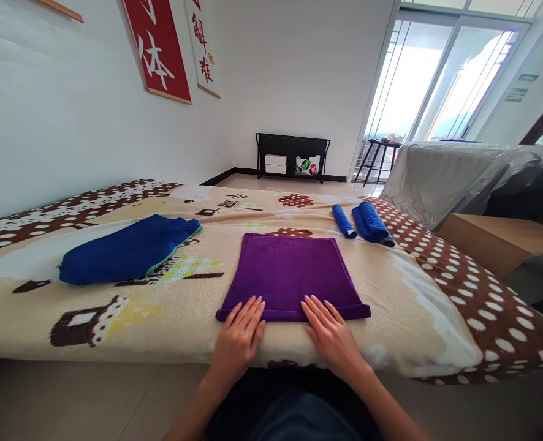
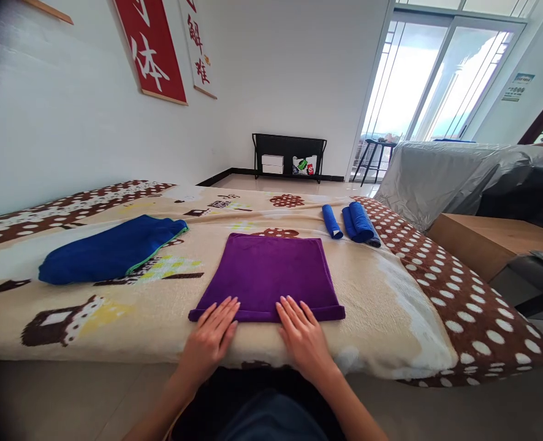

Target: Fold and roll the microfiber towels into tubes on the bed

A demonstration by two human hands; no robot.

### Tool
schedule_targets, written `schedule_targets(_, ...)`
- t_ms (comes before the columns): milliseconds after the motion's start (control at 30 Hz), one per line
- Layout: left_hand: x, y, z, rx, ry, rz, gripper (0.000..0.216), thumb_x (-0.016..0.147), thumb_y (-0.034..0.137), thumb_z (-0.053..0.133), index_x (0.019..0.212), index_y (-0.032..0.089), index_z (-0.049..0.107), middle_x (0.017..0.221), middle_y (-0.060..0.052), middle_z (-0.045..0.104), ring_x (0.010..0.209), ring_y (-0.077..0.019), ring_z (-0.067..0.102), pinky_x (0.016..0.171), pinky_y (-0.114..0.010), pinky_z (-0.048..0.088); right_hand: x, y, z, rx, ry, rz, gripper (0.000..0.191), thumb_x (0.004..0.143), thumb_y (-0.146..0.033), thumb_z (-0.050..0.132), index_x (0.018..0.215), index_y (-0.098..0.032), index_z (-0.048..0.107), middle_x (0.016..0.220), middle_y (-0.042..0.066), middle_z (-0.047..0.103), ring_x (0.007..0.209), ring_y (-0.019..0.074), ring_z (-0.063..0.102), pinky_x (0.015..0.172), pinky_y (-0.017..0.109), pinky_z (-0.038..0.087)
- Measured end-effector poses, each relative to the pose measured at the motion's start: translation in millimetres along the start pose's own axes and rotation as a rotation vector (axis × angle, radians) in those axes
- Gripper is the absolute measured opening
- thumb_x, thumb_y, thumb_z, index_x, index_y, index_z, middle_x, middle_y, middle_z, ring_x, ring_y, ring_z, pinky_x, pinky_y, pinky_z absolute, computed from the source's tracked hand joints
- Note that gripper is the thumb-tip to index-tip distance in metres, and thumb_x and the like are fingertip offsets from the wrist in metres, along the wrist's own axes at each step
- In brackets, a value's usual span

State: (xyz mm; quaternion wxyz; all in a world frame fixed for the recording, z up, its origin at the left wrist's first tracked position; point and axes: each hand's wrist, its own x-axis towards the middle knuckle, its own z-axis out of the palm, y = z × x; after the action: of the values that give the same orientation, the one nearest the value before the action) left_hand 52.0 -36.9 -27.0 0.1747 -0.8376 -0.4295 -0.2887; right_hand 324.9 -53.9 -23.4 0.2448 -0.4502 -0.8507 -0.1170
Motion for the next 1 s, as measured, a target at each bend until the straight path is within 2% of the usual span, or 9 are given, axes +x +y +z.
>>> schedule_targets(167, -26, -55, -22, 0.016, -0.084, -0.022, 0.058, 0.097, 0.029, 0.049, 0.152, 0.025, 0.034, 0.147, -0.007, 0.053, 0.137, -0.0239, 0.049, 0.114, -0.043, 0.031, -48, 67, -24, -0.054, -0.051, 0.069, 0.057, 0.102, -0.029, 0.043, 0.156, -0.028, 0.024, 0.154, 0.001, 0.040, 0.141, 0.0204, 0.041, 0.114, 0.043, 0.038)
schedule_targets(267, -31, -68, -32, -0.059, -0.174, -0.036, 0.061, 0.097, 0.028, 0.045, 0.155, 0.025, 0.025, 0.149, -0.009, 0.050, 0.138, -0.0214, 0.047, 0.113, -0.042, 0.030, -68, 92, -33, -0.019, -0.092, 0.112, 0.057, 0.102, -0.032, 0.043, 0.156, -0.031, 0.026, 0.155, 0.000, 0.038, 0.142, 0.0211, 0.039, 0.114, 0.045, 0.039)
schedule_targets(333, -30, -73, -36, -0.099, -0.215, -0.040, 0.057, 0.097, 0.028, 0.045, 0.152, 0.025, 0.030, 0.148, -0.010, 0.051, 0.138, -0.0210, 0.047, 0.112, -0.043, 0.030, -74, 101, -35, 0.008, -0.095, 0.121, 0.054, 0.102, -0.031, 0.043, 0.154, -0.032, 0.030, 0.154, 0.000, 0.040, 0.142, 0.0211, 0.040, 0.114, 0.046, 0.041)
schedule_targets(500, -24, -83, -34, -0.120, -0.200, -0.032, 0.032, 0.097, 0.027, 0.045, 0.128, 0.027, 0.054, 0.142, -0.006, 0.058, 0.136, -0.0217, 0.049, 0.105, -0.041, 0.032, -73, 114, -33, 0.049, -0.052, 0.122, 0.045, 0.100, -0.031, 0.047, 0.145, -0.030, 0.048, 0.145, 0.003, 0.052, 0.133, 0.0223, 0.052, 0.106, 0.045, 0.048)
schedule_targets(733, -26, -95, -29, -0.066, 0.035, -0.006, 0.020, 0.098, 0.026, 0.050, 0.113, 0.028, 0.063, 0.130, -0.003, 0.067, 0.124, -0.0218, 0.059, 0.102, -0.037, 0.031, -74, 122, -33, 0.018, 0.092, 0.076, 0.032, 0.099, -0.025, 0.050, 0.128, -0.028, 0.064, 0.131, 0.002, 0.065, 0.119, 0.0208, 0.064, 0.098, 0.042, 0.051)
schedule_targets(867, -26, -94, -43, -0.053, 0.056, 0.011, 0.019, 0.097, 0.024, 0.051, 0.112, 0.028, 0.062, 0.129, -0.004, 0.067, 0.124, -0.0223, 0.057, 0.102, -0.039, 0.032, -75, 117, -49, 0.046, 0.134, 0.073, 0.026, 0.098, -0.023, 0.052, 0.120, -0.027, 0.066, 0.125, 0.003, 0.069, 0.117, 0.0210, 0.064, 0.096, 0.041, 0.049)
schedule_targets(1000, -29, -89, -62, -0.086, 0.006, -0.023, 0.016, 0.097, 0.026, 0.050, 0.106, 0.028, 0.063, 0.134, -0.005, 0.062, 0.130, -0.0236, 0.051, 0.104, -0.040, 0.033, -75, 107, -73, 0.132, 0.073, 0.090, 0.022, 0.098, -0.023, 0.051, 0.114, -0.028, 0.066, 0.134, 0.003, 0.063, 0.125, 0.0219, 0.056, 0.100, 0.041, 0.045)
